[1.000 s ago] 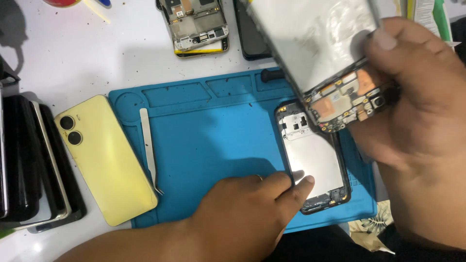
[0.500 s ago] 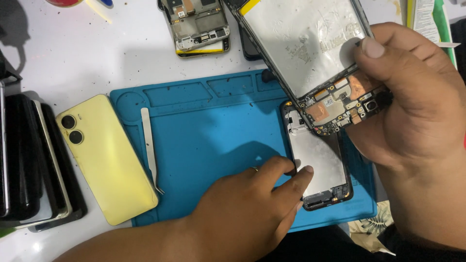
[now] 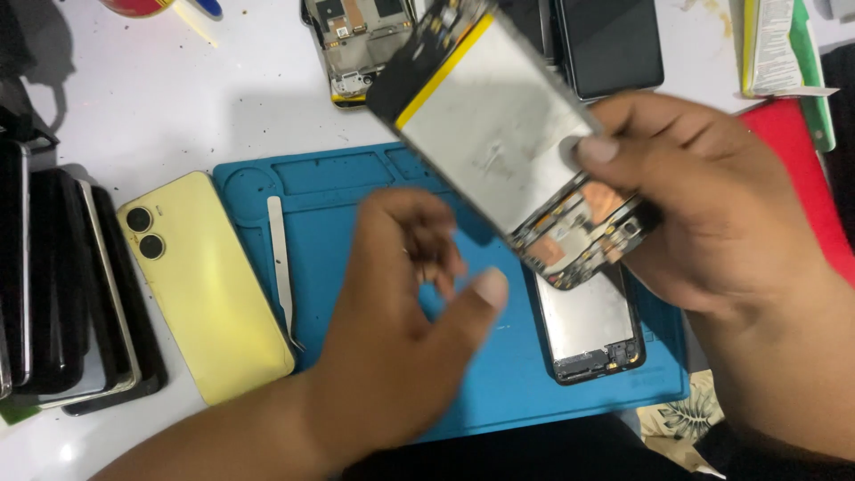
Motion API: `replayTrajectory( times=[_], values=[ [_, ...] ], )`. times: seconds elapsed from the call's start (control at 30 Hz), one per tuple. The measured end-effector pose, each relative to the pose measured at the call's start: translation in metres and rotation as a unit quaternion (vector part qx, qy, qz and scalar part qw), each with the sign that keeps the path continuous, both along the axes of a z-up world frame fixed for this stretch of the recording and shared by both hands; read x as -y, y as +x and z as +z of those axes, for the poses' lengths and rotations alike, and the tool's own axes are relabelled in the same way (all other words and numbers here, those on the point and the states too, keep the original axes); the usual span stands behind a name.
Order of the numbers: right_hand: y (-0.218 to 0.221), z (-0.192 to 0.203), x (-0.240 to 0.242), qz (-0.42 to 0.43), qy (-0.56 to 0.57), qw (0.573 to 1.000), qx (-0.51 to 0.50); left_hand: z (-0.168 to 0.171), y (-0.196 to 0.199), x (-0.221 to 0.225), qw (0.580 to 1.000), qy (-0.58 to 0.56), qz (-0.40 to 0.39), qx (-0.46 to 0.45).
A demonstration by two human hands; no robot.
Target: The person disassembles a black smartphone by prying open the screen and separating the internal components. They use a screwdriver to remove screws and a metal prying tool to detach the display assembly and ribbon cables, then place the separated parts on the workbench.
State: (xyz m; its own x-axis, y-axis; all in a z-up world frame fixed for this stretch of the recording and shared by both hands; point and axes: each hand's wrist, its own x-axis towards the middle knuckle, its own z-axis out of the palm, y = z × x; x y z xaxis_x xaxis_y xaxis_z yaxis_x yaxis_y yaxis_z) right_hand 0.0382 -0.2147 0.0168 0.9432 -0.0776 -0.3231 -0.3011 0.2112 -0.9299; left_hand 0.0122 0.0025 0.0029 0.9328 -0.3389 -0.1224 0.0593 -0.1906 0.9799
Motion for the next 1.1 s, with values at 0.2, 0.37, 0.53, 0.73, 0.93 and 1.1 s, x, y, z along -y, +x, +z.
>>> replayTrajectory(
  times=[0.2,0.37,0.53,0.73,0.93,1.1],
  values=[
    [0.001,-0.007,-0.001,0.209,0.032,0.977,0.011,-0.004,0.017,0.007,0.938,-0.259,0.117,-0.199],
    [0.0,0.0,-0.007,0.267,-0.051,0.962,0.001,0.022,0.021,0.006,0.862,-0.329,0.204,-0.326],
    [-0.001,0.006,0.001,0.075,-0.544,0.804,0.23,0.023,0.032,0.003,0.851,-0.296,0.241,-0.36],
    [0.015,-0.01,0.012,0.189,-0.624,0.688,0.319,0.033,0.043,-0.005,0.84,-0.217,0.258,-0.424],
    [0.022,-0.029,0.016,0.207,-0.656,0.633,0.354,0.004,0.022,-0.006,0.858,-0.287,0.149,-0.4],
    [0.023,-0.027,0.015,0.206,-0.66,0.633,0.348,0.002,0.019,-0.008,0.878,-0.255,0.1,-0.391]
  ],
)
